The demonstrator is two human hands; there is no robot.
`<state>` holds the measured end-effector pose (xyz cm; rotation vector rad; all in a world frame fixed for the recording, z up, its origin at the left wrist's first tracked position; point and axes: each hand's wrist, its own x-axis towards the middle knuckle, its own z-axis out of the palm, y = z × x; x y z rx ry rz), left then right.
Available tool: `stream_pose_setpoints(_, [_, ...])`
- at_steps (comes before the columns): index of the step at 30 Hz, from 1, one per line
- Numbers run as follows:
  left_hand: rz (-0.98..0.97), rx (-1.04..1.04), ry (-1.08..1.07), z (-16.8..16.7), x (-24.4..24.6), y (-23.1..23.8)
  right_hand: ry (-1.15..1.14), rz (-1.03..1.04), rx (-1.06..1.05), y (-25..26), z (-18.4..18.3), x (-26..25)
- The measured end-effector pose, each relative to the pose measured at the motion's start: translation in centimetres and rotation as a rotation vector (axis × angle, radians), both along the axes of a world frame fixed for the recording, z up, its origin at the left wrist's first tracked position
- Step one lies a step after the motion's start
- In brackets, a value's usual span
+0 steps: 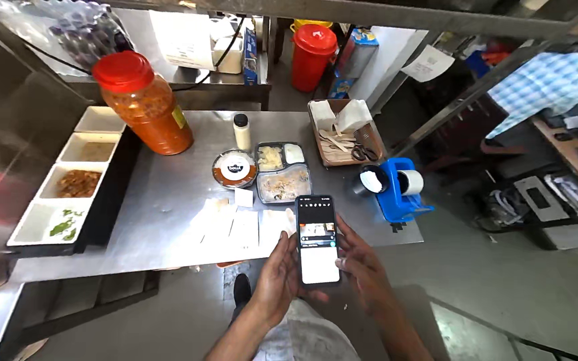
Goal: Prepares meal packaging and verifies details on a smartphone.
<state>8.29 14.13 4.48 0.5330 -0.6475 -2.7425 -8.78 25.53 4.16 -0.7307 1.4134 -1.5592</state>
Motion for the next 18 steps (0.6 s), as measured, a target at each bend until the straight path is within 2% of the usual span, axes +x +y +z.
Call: stream_pose_setpoints(18, [0.001, -0.007, -0.027, -0.03, 0.07, 0.13, 0.012, -0.057, -0.002, -0.43, -0.13, 0.86])
